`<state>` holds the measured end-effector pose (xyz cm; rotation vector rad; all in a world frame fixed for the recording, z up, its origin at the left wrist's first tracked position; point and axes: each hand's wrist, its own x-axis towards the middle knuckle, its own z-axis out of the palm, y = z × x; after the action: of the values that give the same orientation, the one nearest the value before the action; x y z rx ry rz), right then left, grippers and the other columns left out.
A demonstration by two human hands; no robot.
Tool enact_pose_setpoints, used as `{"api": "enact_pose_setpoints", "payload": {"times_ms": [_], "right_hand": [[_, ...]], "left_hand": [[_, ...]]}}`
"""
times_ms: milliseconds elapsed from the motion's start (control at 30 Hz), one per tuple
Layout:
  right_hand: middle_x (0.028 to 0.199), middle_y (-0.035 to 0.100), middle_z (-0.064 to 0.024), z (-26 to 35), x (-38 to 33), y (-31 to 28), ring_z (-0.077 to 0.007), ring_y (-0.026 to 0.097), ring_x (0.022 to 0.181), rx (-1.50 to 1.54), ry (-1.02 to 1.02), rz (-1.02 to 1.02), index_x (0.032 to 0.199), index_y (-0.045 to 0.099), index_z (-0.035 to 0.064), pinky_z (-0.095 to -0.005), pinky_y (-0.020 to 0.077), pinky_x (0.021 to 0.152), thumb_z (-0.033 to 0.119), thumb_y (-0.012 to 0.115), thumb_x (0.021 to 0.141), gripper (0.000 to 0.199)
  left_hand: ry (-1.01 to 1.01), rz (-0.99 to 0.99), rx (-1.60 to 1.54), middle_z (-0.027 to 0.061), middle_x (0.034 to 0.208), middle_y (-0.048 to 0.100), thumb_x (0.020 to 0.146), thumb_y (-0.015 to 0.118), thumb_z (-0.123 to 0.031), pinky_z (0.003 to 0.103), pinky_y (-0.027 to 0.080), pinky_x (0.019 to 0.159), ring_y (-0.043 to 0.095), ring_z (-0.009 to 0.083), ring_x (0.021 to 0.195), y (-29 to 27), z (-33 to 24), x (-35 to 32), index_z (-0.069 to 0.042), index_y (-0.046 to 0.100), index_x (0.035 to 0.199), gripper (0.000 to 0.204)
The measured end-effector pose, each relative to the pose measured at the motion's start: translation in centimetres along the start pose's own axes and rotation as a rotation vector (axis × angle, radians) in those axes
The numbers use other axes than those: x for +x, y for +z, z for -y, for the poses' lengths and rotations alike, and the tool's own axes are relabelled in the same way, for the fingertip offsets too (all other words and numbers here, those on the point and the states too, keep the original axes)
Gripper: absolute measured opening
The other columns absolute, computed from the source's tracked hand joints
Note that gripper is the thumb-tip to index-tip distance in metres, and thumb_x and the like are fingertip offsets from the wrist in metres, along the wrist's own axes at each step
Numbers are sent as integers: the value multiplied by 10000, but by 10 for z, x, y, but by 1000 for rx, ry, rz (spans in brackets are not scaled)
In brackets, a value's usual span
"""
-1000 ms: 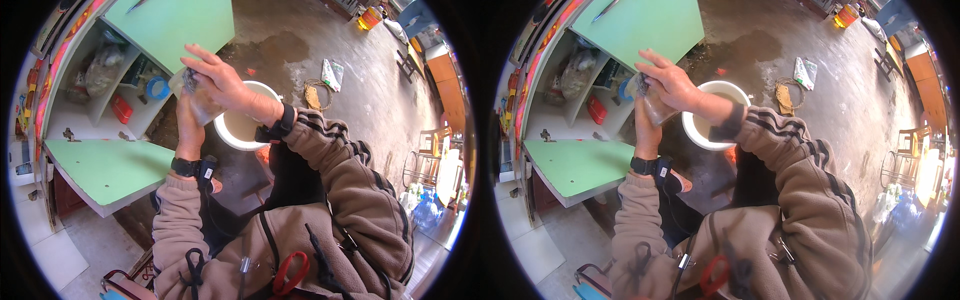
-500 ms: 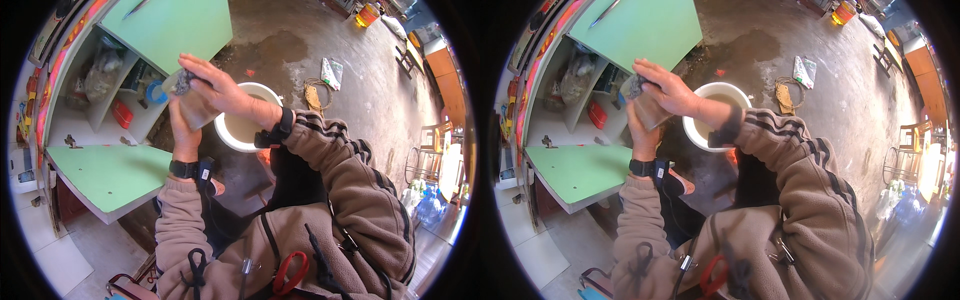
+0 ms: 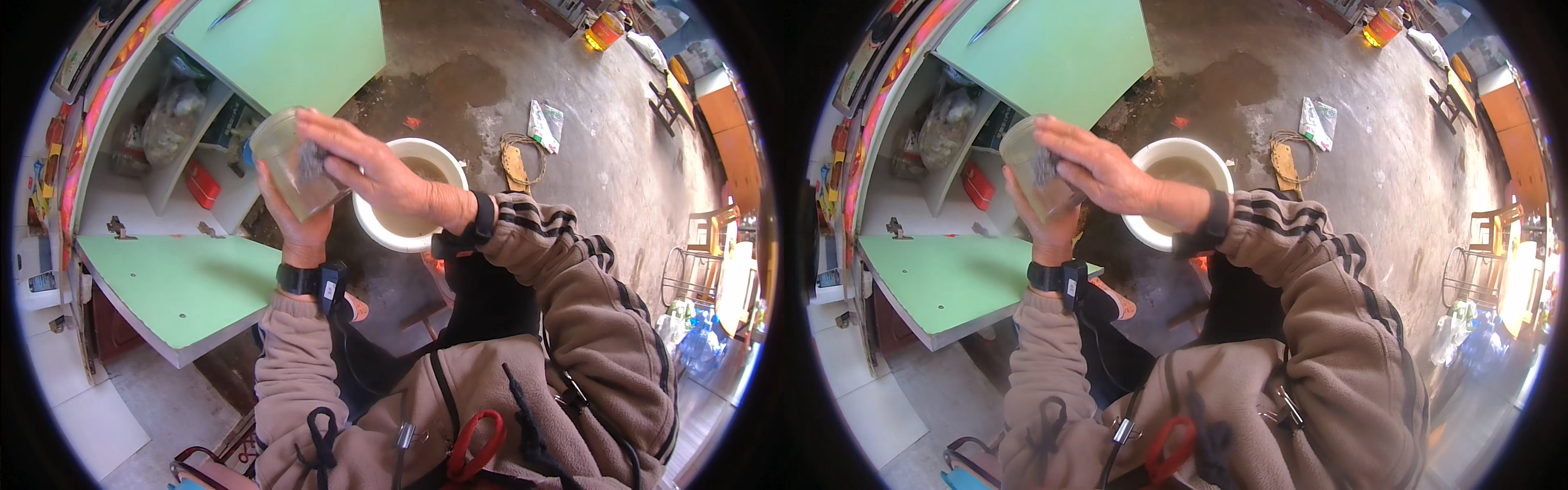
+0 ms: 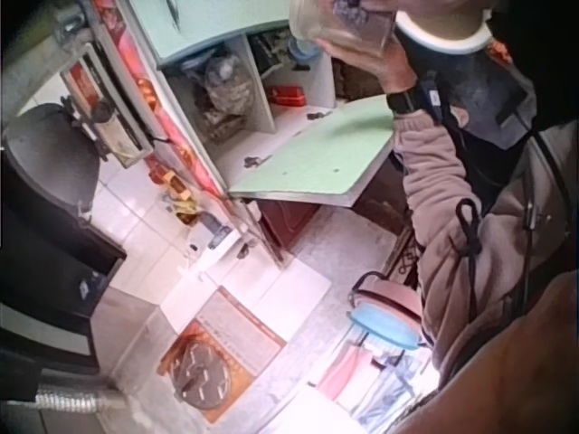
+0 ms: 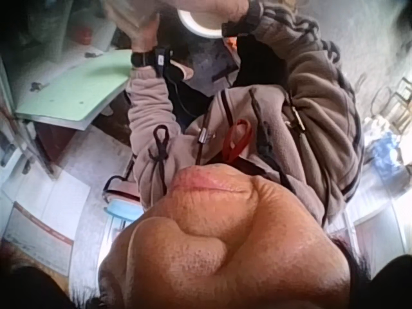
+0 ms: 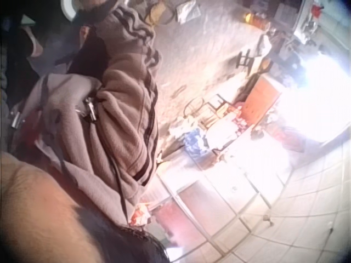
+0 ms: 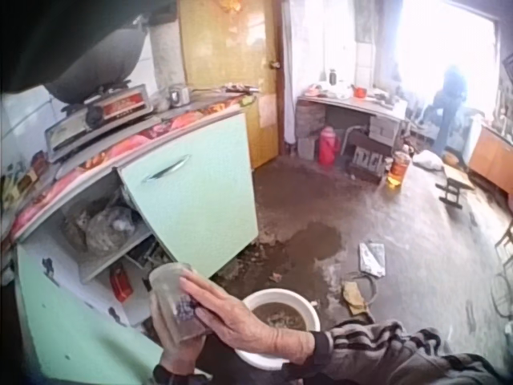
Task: The person scrubs the inside of a clear jar with a steel wool pad, repeatedly dipping the pad into a white bucket of water to rinse it. The person holds the jar with one hand and scrubs with the other, occasionally rotating the jar to reach different areas.
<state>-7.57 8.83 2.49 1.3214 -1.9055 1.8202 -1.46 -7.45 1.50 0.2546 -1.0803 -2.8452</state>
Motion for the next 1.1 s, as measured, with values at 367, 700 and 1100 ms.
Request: {"api": "enact_pose_setpoints", "payload": {"times_ms": [367,700,1100], "right_hand": [[1694,509,-187,-10,-1,4,-414,448,1604,-118,61,18,1545,613,71,-471,426,1294,0,714,985,573],[1650,552,-190,-17,3,4,-436,467,1579,-159,63,-48,1521,627,52,-519,432,1288,-33,677,987,543],[1625,572,-195,-27,6,-1,-426,518,1542,-33,226,-44,1514,641,69,-484,488,1243,11,701,999,522]], "left_hand": [[-16,42,166,84,1546,614,1167,450,-608,437,495,1186,597,245,1431,-16,8,6,-97,503,1616,683],[-71,-46,334,90,1557,602,1195,433,-575,412,489,1174,592,229,1426,-18,21,7,-78,495,1634,666],[-146,-16,417,85,1502,636,1193,437,-589,395,540,1111,634,210,1380,-23,21,7,-84,544,1592,653]]}}
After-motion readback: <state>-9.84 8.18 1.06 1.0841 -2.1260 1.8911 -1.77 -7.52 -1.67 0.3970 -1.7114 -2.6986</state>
